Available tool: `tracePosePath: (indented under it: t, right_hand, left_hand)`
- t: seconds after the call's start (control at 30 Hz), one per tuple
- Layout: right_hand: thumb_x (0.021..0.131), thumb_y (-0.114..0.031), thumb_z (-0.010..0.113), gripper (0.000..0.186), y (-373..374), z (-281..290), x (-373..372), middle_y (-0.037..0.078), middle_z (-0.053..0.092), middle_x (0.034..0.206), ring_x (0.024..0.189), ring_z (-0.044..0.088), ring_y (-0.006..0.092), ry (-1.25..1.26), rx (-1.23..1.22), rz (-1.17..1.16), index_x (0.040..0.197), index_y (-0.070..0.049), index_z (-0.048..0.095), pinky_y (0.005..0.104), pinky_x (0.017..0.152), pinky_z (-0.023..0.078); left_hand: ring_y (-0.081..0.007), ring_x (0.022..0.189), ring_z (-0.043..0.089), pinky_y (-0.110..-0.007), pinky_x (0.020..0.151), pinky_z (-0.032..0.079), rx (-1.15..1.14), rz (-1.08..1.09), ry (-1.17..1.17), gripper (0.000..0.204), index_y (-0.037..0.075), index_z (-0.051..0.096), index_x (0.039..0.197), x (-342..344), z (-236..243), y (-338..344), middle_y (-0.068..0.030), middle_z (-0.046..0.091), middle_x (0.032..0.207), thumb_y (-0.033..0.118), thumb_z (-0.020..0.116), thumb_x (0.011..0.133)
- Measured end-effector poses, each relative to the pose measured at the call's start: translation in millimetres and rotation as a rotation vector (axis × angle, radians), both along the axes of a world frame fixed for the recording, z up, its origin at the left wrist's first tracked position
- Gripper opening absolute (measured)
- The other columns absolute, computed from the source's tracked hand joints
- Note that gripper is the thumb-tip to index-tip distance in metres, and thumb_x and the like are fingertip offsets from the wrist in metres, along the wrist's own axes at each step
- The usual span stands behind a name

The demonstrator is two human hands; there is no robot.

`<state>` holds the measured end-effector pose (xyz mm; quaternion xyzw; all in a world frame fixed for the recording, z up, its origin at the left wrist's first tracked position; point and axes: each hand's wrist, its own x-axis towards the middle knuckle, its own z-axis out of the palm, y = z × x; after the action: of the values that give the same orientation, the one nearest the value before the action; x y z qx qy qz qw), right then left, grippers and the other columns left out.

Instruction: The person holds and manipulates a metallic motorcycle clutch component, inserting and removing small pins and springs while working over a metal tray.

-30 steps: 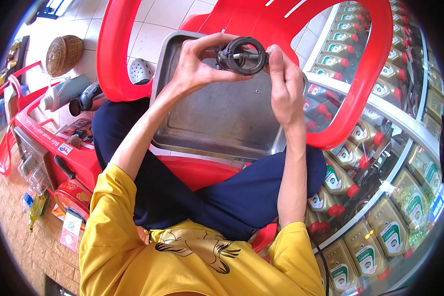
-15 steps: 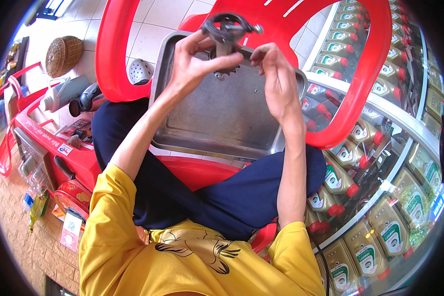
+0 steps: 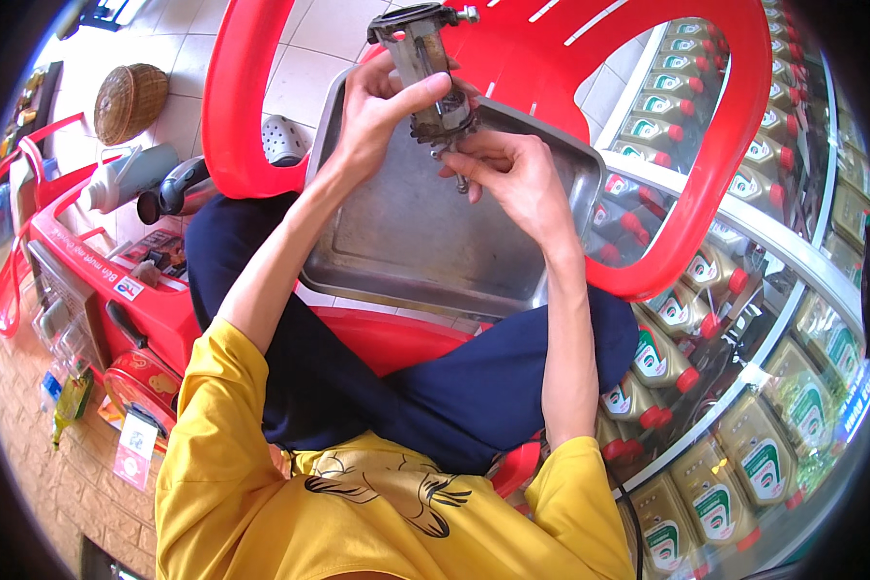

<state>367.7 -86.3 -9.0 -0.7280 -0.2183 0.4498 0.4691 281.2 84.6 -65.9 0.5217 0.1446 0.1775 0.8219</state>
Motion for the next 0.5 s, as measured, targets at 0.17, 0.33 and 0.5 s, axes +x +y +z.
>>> tracePosePath:
  t: [0.17,0.33,0.5]
  right_hand:
    - [0.083,-0.008,0.079,0.015,4.6,5.5,-3.3,0.009,0.073,0.074,0.059,0.063,0.0115,-0.101,-0.064,-0.039,0.093,0.003,0.074,0.0287,0.057,0.051]
    - [0.082,-0.012,0.081,0.019,5.8,3.8,-9.1,0.008,0.071,0.071,0.059,0.065,0.0133,-0.441,-0.063,-0.027,0.090,0.003,0.072,0.0279,0.058,0.052]
    - [0.078,-0.009,0.083,0.023,4.3,5.3,-3.7,0.011,0.070,0.072,0.057,0.065,0.0142,-0.420,-0.046,-0.003,0.096,0.000,0.072,0.0284,0.056,0.051]
  left_hand:
    - [-0.0087,0.082,0.068,-0.026,0.077,0.053,0.013,-0.013,0.022,0.038,0.003,0.068,0.111,-2.1,-9.9,5.7,-0.0040,0.074,0.093,0.026,0.081,0.083]
    - [-0.0121,0.085,0.070,-0.028,0.080,0.055,-0.021,-0.012,-0.013,0.043,0.002,0.068,0.112,0.2,-7.5,0.2,-0.0065,0.075,0.096,0.022,0.085,0.078]
    - [-0.0166,0.092,0.072,-0.032,0.084,0.058,-0.021,-0.076,-0.010,0.047,0.001,0.067,0.115,0.2,4.0,1.2,-0.0106,0.075,0.102,0.012,0.088,0.074]
